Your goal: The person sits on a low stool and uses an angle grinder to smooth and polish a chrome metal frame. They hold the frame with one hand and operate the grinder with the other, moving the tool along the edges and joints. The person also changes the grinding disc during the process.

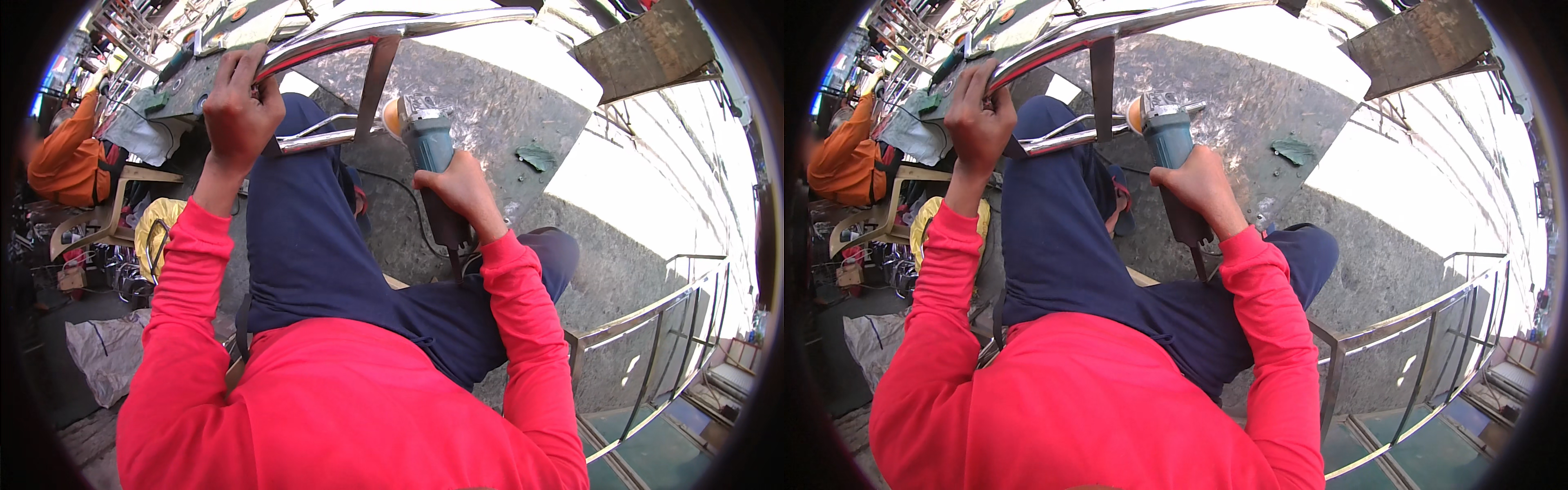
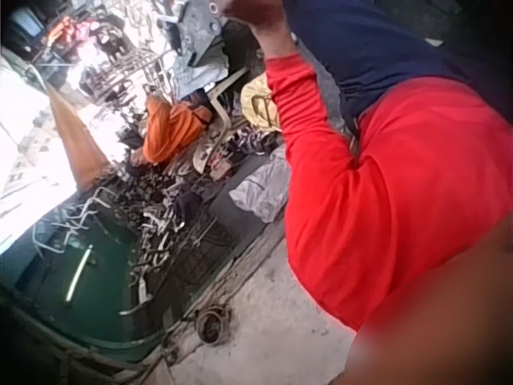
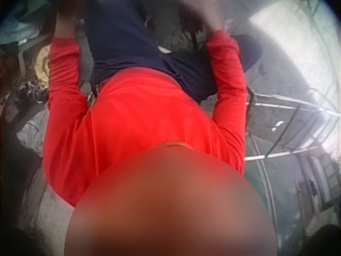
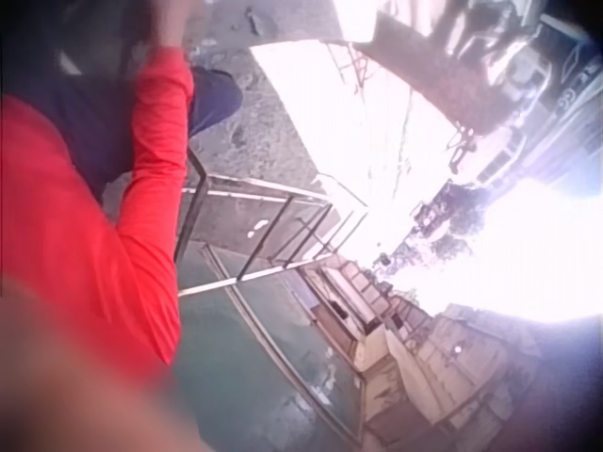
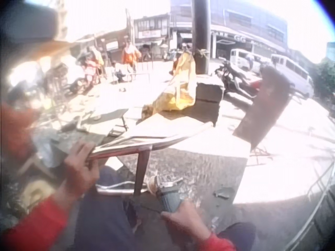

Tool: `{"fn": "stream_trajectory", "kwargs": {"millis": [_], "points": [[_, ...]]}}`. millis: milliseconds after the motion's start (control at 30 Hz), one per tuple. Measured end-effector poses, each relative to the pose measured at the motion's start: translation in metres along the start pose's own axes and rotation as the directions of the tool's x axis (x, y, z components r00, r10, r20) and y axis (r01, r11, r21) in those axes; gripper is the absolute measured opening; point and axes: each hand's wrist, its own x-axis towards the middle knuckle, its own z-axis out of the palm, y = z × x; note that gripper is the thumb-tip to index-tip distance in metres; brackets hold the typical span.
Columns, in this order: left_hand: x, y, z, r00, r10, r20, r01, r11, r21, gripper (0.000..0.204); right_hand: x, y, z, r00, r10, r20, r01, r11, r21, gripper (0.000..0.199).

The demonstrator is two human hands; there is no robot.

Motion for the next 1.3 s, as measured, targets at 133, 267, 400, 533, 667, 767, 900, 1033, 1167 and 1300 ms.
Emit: {"fn": "stream_trajectory", "kwargs": {"millis": [133,267,400,533,667,767,900,1033,1167,1300], "points": [[-0.002,0.002,-0.003,0.999,0.031,-0.006,-0.031,0.999,0.018,0.033,-0.002,-0.006,0.005,0.999,0.001,0.044,-0.003,1.0,0.028,0.051],[-0.005,0.007,-0.005,1.0,0.023,-0.007,-0.023,1.0,0.008,0.032,0.002,-0.01,-0.001,0.999,0.028,-0.036,-0.029,0.999,-0.034,0.05],[-0.003,0.006,-0.005,0.999,0.032,-0.014,-0.032,0.999,0.013,0.033,-0.004,-0.011,0.005,1.0,-0.029,-0.008,0.029,0.999,-0.041,0.049],[-0.004,0.005,-0.006,1.0,0.03,0.009,-0.03,0.999,0.021,0.034,-0.002,-0.013,0.008,0.999,-0.032,-0.009,0.031,0.999,-0.014,0.048],[-0.004,0.003,-0.005,0.998,0.054,-0.02,-0.053,0.998,0.024,0.034,0.0,-0.011,0.004,1.0,-0.004,-0.011,0.004,0.998,-0.065,0.048],[-0.004,0.003,-0.003,1.0,0.026,-0.01,-0.026,1.0,0.0,0.034,-0.003,-0.012,0.005,0.999,-0.017,0.041,0.019,0.998,-0.057,0.049],[-0.004,0.005,-0.004,1.0,0.008,-0.003,-0.008,1.0,-0.008,0.034,-0.001,-0.017,0.003,0.999,-0.013,-0.034,0.012,1.0,-0.025,0.049],[-0.003,0.002,-0.001,1.0,-0.018,-0.001,0.018,1.0,-0.013,0.033,-0.003,-0.015,0.002,1.0,-0.008,0.001,0.008,1.0,-0.028,0.051],[0.001,-0.003,0.002,1.0,-0.018,0.004,0.018,1.0,0.004,0.033,-0.007,-0.01,0.006,0.999,-0.02,0.026,0.019,1.0,0.018,0.047],[0.0,-0.002,0.001,1.0,-0.013,0.0,0.013,1.0,0.006,0.033,-0.001,-0.008,-0.002,0.999,0.038,-0.013,-0.038,0.999,-0.01,0.048]]}}
